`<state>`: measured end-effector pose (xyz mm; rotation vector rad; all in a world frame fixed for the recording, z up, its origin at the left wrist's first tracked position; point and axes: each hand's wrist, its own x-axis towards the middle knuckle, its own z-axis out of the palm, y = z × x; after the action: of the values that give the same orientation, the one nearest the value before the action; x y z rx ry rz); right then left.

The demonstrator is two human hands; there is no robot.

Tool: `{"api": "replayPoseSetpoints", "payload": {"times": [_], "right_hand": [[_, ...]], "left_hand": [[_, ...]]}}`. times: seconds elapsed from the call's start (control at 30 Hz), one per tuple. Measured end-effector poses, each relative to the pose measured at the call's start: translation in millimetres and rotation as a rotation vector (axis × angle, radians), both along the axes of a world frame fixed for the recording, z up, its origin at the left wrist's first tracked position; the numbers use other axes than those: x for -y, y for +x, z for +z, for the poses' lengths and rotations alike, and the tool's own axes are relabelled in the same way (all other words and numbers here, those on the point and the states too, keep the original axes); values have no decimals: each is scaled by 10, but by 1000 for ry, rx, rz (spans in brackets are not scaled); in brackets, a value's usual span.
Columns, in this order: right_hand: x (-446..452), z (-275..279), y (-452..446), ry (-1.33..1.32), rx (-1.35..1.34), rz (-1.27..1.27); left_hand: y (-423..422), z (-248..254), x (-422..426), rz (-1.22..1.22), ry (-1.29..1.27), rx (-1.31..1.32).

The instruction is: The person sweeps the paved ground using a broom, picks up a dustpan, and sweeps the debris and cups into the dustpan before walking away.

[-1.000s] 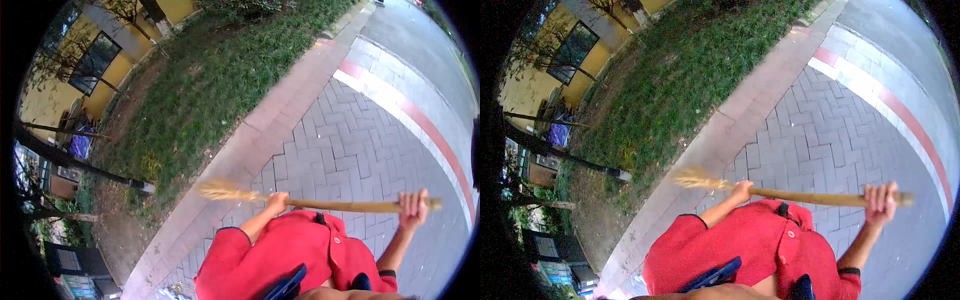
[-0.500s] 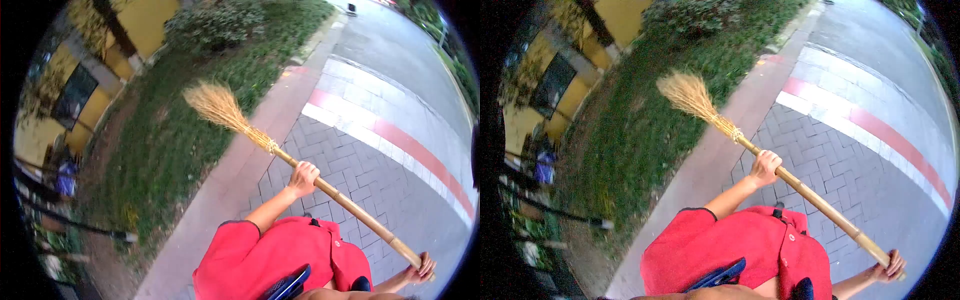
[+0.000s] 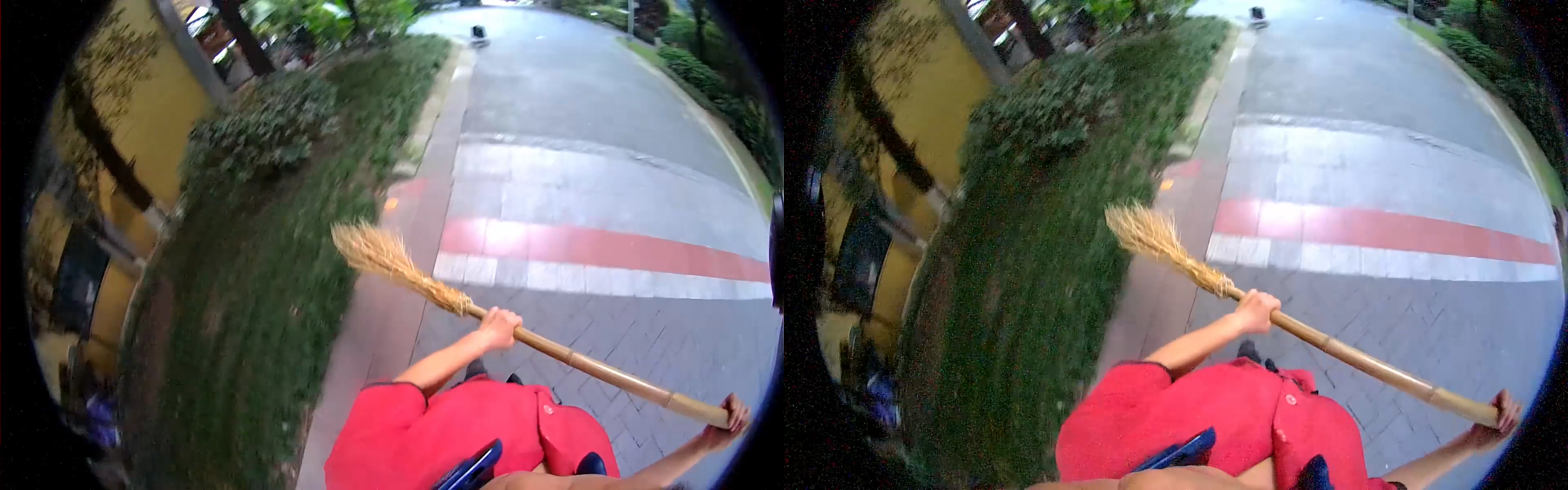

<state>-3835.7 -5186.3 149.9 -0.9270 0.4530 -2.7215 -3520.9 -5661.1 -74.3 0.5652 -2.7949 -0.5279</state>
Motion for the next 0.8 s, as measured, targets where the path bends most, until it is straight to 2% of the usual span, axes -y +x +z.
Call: {"api": "replayPoseSetpoints", "payload": {"times": [0.1, 0.17, 0.23, 0.3, 0.4, 0.47, 0.5, 0.53, 0.57, 0.63, 0.67, 0.7, 0.73, 0.77, 0.8], "right_hand": [[716, 311, -67, -8, -20, -204], [1206, 432, -171, 41, -141, -172], [1911, 426, -293, 151, -201, -254], [2500, 207, -414, 212, -276, -255], [3532, -332, -940, 176, -86, -246], [4214, -737, -1455, 208, 139, -241], [4609, -952, -1751, 220, 165, -191], [5067, -1133, -2093, 222, 183, -138], [5574, -1327, -2466, 179, 253, -90], [6594, -1727, -3115, 140, 449, 17], [7194, -1749, -3310, 200, 522, -52], [7795, -1521, -3399, 69, 633, 148], [8293, -1695, -3650, 187, 671, 118], [8793, -1688, -3795, 237, 702, 206], [9299, -1634, -3868, 285, 737, 296]], "left_hand": [[-602, 91, 920, -79, 56, -10], [-929, 136, 1450, -100, 79, 13], [-1186, -102, 2168, -122, 123, 85], [-1307, -299, 2548, -136, 150, 179], [-1393, -698, 3268, -117, 263, 402], [-1404, -794, 3644, -6, 390, 587], [-1389, -817, 3903, -9, 437, 609], [-1252, -1096, 4164, 65, 406, 515], [-1184, -1047, 4390, 130, 271, 360], [-1230, -819, 4934, 275, 299, 504], [-1234, -626, 5186, 307, 286, 562], [-1329, -385, 5488, 336, 265, 597], [-1422, -24, 5665, 424, 225, 566], [-1475, 287, 5840, 518, 186, 537], [-1469, 335, 6100, 601, 91, 551]]}}
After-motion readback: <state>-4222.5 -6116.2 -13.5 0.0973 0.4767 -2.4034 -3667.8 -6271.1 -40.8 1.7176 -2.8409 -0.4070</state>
